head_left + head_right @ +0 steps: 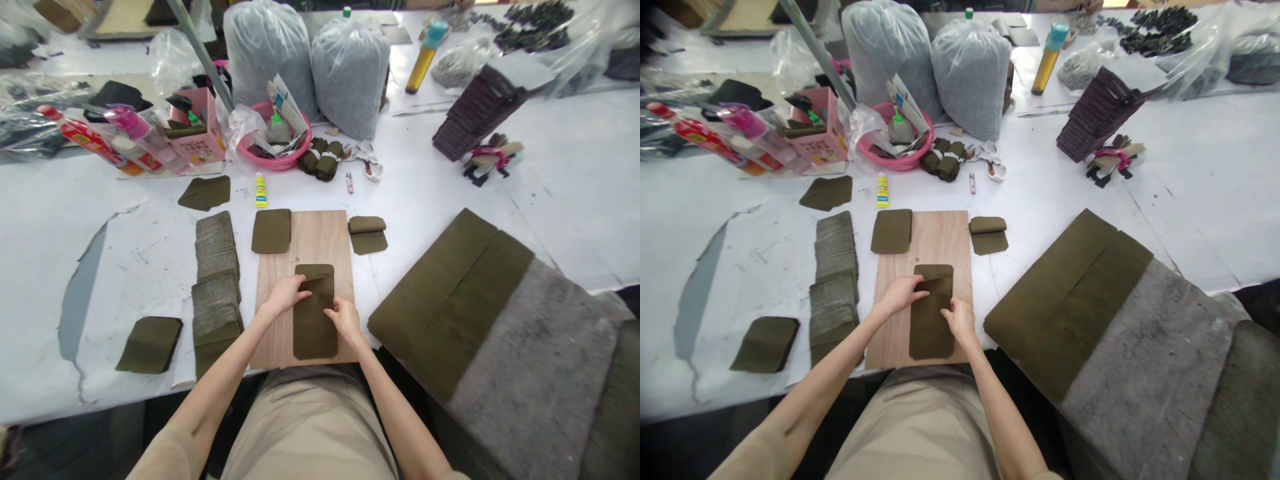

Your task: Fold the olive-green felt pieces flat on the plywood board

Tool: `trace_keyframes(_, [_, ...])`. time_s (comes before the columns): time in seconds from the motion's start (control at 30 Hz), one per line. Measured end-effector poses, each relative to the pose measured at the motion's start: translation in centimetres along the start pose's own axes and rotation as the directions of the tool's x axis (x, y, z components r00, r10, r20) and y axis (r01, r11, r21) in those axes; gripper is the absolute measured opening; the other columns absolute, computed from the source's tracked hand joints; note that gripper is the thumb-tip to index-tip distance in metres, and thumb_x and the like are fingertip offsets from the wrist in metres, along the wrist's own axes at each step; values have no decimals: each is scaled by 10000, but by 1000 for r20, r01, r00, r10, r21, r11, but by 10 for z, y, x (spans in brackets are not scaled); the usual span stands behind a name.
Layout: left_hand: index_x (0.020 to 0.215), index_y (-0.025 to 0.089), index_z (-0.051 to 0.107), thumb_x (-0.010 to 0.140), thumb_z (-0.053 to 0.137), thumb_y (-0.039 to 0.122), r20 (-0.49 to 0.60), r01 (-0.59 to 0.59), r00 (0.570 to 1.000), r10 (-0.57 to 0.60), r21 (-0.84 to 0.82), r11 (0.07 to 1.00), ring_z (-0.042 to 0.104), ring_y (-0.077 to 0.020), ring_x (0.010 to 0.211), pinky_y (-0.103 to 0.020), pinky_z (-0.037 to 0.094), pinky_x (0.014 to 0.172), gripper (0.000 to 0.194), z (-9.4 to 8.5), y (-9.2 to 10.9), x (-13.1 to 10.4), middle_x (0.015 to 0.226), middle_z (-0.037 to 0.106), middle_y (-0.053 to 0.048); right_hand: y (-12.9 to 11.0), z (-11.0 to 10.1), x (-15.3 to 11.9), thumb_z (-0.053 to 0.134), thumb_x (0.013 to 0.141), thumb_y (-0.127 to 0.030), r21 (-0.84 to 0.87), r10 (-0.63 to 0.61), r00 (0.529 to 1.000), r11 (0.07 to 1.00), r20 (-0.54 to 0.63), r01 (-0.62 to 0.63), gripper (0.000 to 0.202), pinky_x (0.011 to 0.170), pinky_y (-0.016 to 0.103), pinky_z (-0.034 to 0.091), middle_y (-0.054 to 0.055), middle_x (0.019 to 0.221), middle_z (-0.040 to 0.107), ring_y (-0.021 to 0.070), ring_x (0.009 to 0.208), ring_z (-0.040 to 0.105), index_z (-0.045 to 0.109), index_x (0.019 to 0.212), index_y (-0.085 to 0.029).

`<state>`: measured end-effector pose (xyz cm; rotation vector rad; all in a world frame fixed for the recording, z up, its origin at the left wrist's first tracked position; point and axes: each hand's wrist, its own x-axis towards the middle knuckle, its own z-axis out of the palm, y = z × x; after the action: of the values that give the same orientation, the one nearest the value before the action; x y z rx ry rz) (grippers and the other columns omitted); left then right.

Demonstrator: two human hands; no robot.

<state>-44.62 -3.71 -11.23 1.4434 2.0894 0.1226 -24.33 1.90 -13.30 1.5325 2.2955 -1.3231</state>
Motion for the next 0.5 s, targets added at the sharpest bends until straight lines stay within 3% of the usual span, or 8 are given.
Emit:
trace_keyframes(0.17, [912, 150, 668, 701, 670, 475, 22, 168, 985, -171, -325, 931, 632, -222, 695, -279, 429, 611, 388, 12, -9, -18, 774, 691, -61, 2, 6, 1, 691, 720, -216, 219, 24, 999, 976, -21, -19, 81, 570, 243, 386, 3, 641, 619, 152, 626, 576, 625, 709, -170])
trace_keyframes(0.3, [828, 137, 683, 610, 717, 416, 82, 224, 971, -226, -649, 727, 647, -222, 692, -284, 474, 613, 356, 35, -9, -40, 756, 712, -57, 0, 8, -3, 642, 820, -285, 344, 22, 1000, 939, 5, -23, 165, 630, 264, 482, 28, 835, 646, 139, 703, 600, 634, 903, -142])
trace_keyframes(0.4, [784, 128, 672, 583, 721, 416, 81, 254, 951, -299, -754, 606, 657, -224, 691, -293, 497, 609, 355, 47, 0, -51, 762, 721, -79, -6, 11, -14, 551, 901, -359, 441, 10, 1000, 897, 7, -13, 294, 782, 359, 525, 59, 1097, 600, 176, 912, 605, 574, 1113, -157])
trace_keyframes(0.5, [831, 115, 660, 602, 687, 500, 53, 249, 941, -333, -776, 580, 647, -210, 634, -271, 472, 506, 449, 46, 14, -62, 768, 720, -91, -13, 9, -27, 550, 901, -368, 527, -1, 1000, 850, -5, 4, 344, 843, 408, 512, 70, 1184, 563, 214, 1006, 583, 544, 1178, -164])
